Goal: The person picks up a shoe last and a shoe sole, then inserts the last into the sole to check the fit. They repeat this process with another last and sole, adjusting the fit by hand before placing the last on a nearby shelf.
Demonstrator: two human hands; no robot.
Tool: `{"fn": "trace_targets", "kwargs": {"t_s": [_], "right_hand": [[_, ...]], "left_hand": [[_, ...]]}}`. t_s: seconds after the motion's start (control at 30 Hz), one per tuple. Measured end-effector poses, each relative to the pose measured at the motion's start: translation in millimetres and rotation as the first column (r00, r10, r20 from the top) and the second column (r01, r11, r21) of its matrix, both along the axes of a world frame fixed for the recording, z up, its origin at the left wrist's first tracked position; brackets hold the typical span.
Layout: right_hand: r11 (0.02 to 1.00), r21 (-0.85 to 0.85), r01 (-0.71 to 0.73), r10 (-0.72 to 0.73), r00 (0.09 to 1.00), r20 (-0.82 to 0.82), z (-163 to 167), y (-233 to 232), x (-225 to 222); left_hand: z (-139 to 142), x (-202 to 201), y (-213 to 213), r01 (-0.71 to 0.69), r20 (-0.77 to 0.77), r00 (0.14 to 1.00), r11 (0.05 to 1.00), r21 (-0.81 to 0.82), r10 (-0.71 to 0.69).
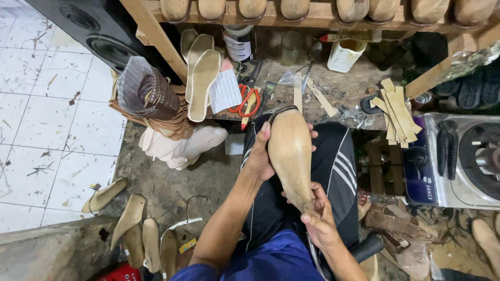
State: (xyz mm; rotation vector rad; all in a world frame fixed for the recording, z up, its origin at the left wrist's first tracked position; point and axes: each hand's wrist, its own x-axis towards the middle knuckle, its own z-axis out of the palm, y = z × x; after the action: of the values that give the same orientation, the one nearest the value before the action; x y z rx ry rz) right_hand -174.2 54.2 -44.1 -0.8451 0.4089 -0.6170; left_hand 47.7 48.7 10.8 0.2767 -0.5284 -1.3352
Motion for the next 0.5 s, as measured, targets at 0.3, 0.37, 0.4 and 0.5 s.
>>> {"fn": "trace_targets", "kwargs": {"t_s": [0.3,0.37,0.4,0.5], "right_hand": [[0.944,0.307,-0.12,0.057,0.977,0.206,20,-13,-2],[0.945,0.309,-0.104,0.072,0.991,0.113,27,-20,-4],[0.998,0.015,0.058,-0.058,0.998,-0.036,31,-23,-5],[0.668,-0.668,0.329,-0.526,0.844,-0.11,41,-35,-11]], "left_hand": [[33,-39,-4,-0.228,0.179,0.963,0.962,0.149,0.201],[35,-39,-11,-0.259,0.221,0.95,0.954,0.151,0.223],[35,-37,-14,-0.34,0.45,0.846,0.94,0.039,0.287],[29,-30,-28,-0.345,0.899,0.188,0.883,-0.317,0.396]]}}
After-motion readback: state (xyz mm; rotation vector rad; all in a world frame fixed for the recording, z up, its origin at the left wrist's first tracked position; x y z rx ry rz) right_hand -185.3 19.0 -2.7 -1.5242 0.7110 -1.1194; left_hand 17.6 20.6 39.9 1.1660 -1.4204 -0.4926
